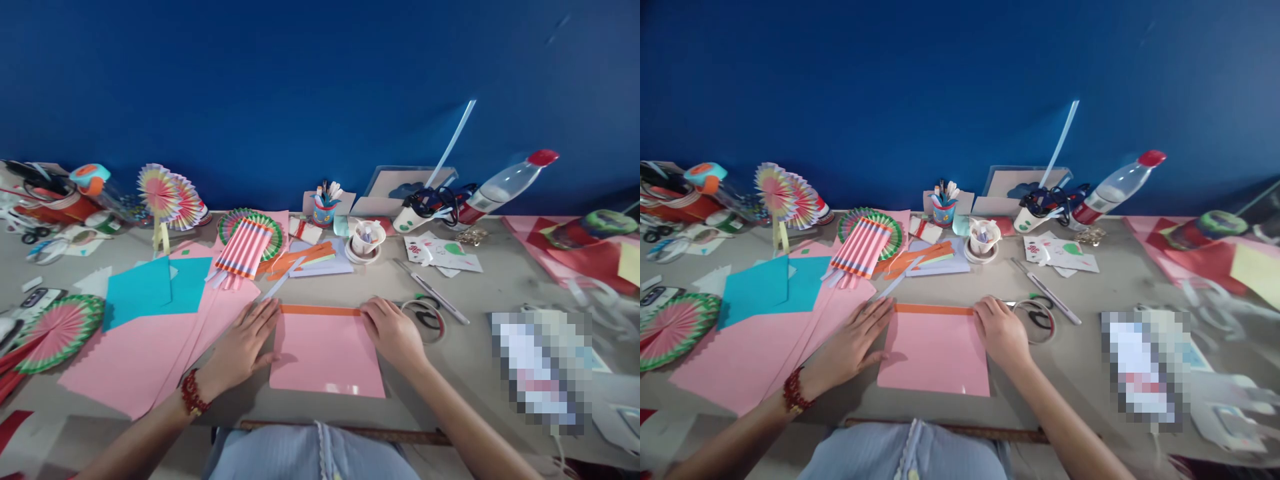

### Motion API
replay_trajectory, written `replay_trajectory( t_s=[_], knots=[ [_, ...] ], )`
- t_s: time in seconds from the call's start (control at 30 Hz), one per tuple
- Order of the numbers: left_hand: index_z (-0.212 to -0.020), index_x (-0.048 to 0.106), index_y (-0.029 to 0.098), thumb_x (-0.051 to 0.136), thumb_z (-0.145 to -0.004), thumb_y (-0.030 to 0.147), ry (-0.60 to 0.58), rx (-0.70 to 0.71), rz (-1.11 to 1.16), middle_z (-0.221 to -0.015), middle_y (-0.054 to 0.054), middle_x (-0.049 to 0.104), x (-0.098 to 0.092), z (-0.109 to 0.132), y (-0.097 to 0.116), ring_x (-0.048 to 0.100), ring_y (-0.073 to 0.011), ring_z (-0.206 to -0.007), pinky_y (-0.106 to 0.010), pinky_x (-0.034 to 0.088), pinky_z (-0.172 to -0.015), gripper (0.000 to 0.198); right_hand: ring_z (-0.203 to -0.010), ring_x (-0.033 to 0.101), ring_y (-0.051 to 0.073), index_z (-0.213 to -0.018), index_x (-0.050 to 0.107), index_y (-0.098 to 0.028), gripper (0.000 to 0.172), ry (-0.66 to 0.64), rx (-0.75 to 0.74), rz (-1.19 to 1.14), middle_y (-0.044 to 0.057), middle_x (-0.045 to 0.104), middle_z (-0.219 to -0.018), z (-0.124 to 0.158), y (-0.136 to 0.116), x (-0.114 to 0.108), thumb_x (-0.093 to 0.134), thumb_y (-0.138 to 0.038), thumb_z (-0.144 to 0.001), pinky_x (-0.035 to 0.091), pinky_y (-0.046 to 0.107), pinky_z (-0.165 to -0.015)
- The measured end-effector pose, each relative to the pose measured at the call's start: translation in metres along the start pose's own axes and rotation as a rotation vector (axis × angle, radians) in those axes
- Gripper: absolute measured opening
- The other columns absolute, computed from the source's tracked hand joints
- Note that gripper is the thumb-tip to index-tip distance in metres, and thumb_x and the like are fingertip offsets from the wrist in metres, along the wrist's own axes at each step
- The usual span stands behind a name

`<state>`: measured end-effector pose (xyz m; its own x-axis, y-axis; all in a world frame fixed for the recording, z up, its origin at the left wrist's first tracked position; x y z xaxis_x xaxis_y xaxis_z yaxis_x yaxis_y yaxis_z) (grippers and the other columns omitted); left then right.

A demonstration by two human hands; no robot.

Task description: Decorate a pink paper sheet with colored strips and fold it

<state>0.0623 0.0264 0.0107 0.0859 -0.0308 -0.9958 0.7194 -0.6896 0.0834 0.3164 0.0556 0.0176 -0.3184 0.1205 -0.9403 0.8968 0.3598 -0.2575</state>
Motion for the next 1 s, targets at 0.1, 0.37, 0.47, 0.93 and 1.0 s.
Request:
replay_trajectory(
  t_s=[0.1,0.37,0.47,0.93,1.0],
  knots=[
    [-0.155,0.025,0.017,0.041,-0.097,0.059,0.003,-0.01,0.001,-0.16,-0.012,0.025,0.001,0.0,-0.001,0.025,-0.0285,-0.148,-0.048,0.019,-0.12,0.074,-0.087,0.059,0.02,-0.093,0.064,-0.019,0.023,-0.045,-0.001,-0.005,0.006,0.065,-0.093,-0.004,0.002,0.001,0.041,-0.021,-0.098,0.042,0.03,-0.075],
    [-0.155,0.023,0.015,0.04,-0.098,0.057,0.075,-0.028,0.004,-0.158,-0.013,0.031,0.0,-0.004,0.003,0.029,-0.0268,-0.146,-0.046,0.024,-0.119,0.073,-0.082,0.061,0.016,-0.09,0.064,-0.02,0.016,-0.053,-0.031,-0.138,0.004,0.068,-0.093,-0.075,-0.011,-0.03,0.05,-0.025,-0.093,0.04,0.025,-0.068],
    [-0.155,0.024,0.015,0.039,-0.096,0.062,0.052,0.014,-0.015,-0.157,-0.013,0.032,0.003,-0.006,0.008,0.028,-0.0268,-0.146,-0.046,0.021,-0.12,0.076,-0.083,0.061,0.016,-0.094,0.065,-0.02,0.016,-0.086,-0.009,-0.099,0.004,0.069,-0.098,-0.118,-0.02,-0.026,0.05,-0.024,-0.091,0.038,0.025,-0.067],
    [-0.151,0.033,0.022,0.04,-0.101,0.034,-0.027,0.155,0.019,-0.158,-0.005,0.032,0.007,-0.015,-0.006,0.022,-0.0206,-0.149,-0.045,0.008,-0.123,0.052,-0.077,0.061,0.016,-0.087,0.068,-0.021,0.015,-0.176,0.09,-0.026,0.003,0.069,-0.089,-0.125,0.017,-0.014,0.053,-0.026,-0.089,0.033,0.023,-0.057],
    [-0.15,0.035,0.021,0.038,-0.101,0.028,-0.033,0.196,0.009,-0.159,-0.004,0.03,0.007,-0.024,-0.003,0.019,-0.0207,-0.15,-0.046,0.006,-0.123,0.05,-0.079,0.062,0.016,-0.091,0.068,-0.021,0.016,-0.189,0.043,-0.034,0.003,0.069,-0.094,-0.126,0.013,-0.01,0.053,-0.025,-0.09,0.036,0.023,-0.06]
  ],
)
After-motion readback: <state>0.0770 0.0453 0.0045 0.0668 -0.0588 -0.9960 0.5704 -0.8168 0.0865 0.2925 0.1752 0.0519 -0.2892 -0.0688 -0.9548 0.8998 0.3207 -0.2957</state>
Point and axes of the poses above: each hand's wrist, its own z-axis away from the middle knuckle, its own x-axis out of the palm, y = z × x, the point moved 10 cm from there along -z, towards the middle knuckle
